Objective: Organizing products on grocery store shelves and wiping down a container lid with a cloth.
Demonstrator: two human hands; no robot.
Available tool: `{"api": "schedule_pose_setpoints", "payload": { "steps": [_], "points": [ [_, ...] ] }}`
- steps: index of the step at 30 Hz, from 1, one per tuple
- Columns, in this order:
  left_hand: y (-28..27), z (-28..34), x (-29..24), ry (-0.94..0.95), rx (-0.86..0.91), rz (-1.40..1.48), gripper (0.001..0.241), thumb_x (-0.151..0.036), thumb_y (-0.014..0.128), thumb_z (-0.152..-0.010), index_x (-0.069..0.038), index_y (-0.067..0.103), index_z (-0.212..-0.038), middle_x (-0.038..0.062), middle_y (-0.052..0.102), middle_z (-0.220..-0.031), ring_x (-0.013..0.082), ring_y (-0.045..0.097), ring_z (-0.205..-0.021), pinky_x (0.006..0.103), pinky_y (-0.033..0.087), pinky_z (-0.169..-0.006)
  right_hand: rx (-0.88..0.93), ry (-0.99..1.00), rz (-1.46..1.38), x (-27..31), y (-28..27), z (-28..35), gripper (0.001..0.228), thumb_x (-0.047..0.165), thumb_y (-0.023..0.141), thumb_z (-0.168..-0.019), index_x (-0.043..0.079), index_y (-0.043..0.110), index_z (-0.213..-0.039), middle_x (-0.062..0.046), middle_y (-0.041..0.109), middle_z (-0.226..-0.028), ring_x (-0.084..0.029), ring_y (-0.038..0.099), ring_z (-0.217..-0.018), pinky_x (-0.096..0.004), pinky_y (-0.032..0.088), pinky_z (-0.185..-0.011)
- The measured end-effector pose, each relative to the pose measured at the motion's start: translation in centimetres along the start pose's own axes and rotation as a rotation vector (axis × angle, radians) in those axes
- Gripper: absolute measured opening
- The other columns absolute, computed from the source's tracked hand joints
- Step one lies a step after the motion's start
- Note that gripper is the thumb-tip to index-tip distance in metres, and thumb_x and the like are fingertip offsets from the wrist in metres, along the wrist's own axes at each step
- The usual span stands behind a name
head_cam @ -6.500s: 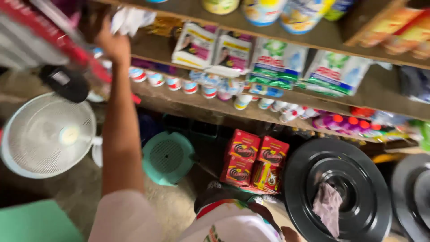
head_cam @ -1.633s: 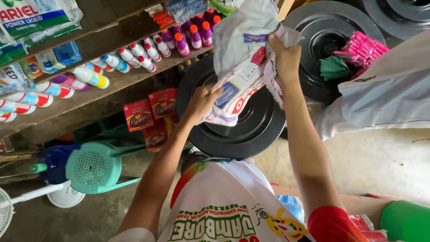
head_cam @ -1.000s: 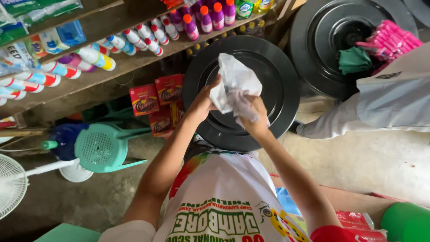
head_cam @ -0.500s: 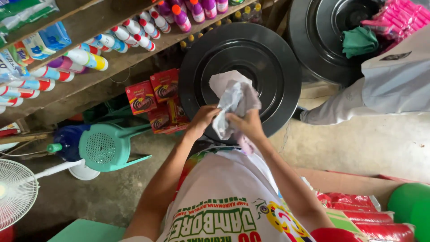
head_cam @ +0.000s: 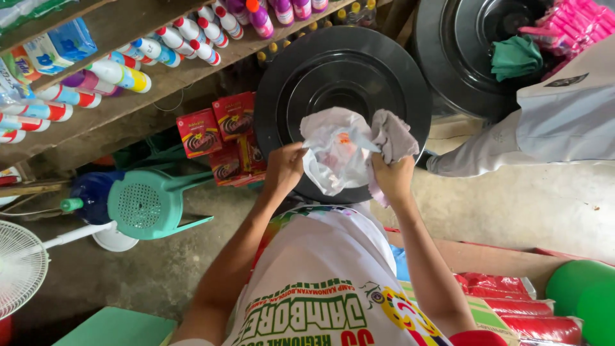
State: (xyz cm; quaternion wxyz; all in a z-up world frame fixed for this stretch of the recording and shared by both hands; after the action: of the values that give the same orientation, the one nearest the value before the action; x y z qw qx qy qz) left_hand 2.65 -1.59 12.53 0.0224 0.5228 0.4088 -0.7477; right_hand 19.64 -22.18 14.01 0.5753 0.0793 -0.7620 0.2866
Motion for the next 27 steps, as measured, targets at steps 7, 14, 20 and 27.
{"api": "schedule_pose_setpoints", "payload": {
  "steps": [7,14,20,27],
  "points": [
    [1.2,1.0,-0.2,-0.037,-0.038,0.097,0.019,-0.014,0.060,-0.096,0.004,0.065,-0.093,0.022,0.063,-0.073,0.0332,0.063,-0.060,0.0394,0.047,-0.059,-0.036,0.190,-0.087,-4.3,-0.8,0.8,0.041,0.002,0.066,-0.088,-0.004,0.063,-0.129,-0.011,0.073,-0.110,-0.018,0.067,-0.102,-0.030,0.054,-0.092],
    [-1.6,-2.6,-2.5,0.061,-0.101,0.131,0.019,-0.012,0.057,-0.096,0.003,0.069,-0.095,0.021,0.068,-0.077,0.0308,0.072,-0.070,0.0388,0.052,-0.062,-0.065,0.011,-0.125,0.1,0.3,-4.0,0.040,0.002,0.067,-0.089,-0.003,0.063,-0.129,-0.013,0.073,-0.116,-0.018,0.067,-0.107,-0.030,0.051,-0.095],
    [-1.7,-4.4,-0.6,0.045,-0.092,0.150,0.022,-0.012,0.050,-0.094,0.003,0.066,-0.089,0.020,0.066,-0.074,0.0286,0.071,-0.068,0.0384,0.051,-0.061,-0.115,0.016,0.035,-1.8,0.0,-4.9,0.034,0.002,0.068,-0.088,-0.006,0.066,-0.121,-0.018,0.074,-0.105,-0.022,0.069,-0.098,-0.033,0.053,-0.090],
    [-0.4,-6.1,2.1,0.032,0.006,0.416,0.032,-0.025,0.053,-0.104,0.004,0.067,-0.106,0.015,0.069,-0.090,0.0219,0.064,-0.085,0.0369,0.053,-0.075,-0.120,0.028,-0.352,-1.0,-0.3,-6.8,0.047,-0.006,0.065,-0.081,-0.004,0.063,-0.128,-0.007,0.071,-0.118,-0.019,0.067,-0.110,-0.031,0.050,-0.099]
  ]
}}
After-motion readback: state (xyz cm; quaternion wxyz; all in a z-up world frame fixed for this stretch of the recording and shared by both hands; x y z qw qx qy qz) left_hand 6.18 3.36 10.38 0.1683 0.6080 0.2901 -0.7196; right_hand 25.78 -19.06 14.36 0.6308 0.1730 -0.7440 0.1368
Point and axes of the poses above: each hand's wrist, its own z-axis away from the middle knuckle, its own y-axis out of the palm, x = y × z, the point moved 5 cm from there along -z, towards the middle knuckle
